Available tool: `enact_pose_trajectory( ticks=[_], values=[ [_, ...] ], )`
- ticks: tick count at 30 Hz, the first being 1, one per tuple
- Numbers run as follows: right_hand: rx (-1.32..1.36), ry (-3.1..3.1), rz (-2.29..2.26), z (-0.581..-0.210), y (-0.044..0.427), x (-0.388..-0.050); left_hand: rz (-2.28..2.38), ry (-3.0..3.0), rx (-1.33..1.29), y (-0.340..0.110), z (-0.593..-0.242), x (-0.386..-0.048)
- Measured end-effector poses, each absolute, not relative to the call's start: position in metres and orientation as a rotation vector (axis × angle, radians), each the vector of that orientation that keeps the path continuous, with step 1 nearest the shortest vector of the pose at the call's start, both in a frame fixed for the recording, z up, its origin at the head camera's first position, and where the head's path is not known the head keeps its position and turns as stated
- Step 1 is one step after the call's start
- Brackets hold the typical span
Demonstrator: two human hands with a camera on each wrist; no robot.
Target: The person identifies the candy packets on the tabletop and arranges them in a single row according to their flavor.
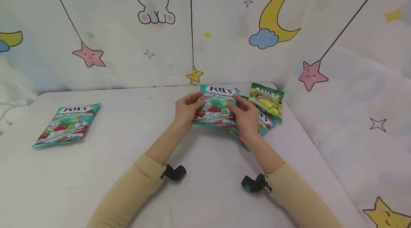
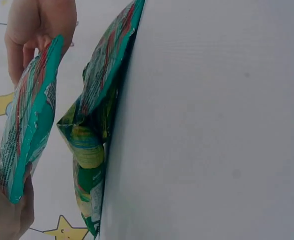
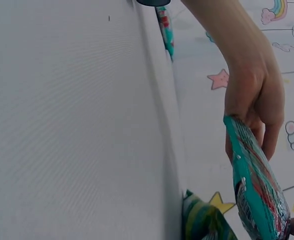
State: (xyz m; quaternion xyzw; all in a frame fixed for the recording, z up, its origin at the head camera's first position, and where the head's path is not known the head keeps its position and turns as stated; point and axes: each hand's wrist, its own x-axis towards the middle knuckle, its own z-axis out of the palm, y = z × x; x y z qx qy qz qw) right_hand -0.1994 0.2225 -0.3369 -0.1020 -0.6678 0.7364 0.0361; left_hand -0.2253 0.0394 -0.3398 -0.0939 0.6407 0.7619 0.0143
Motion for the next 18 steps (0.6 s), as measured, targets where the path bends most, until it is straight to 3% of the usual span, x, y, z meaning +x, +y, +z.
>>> enact_pose_trajectory(
  ticks=[18],
  values=[
    [-0.211, -2.169, 2.245, -0.336, 0.168, -0.218, 2.408, 1.988, -0.373, -0.019, -0.34, -0.224]
  ],
)
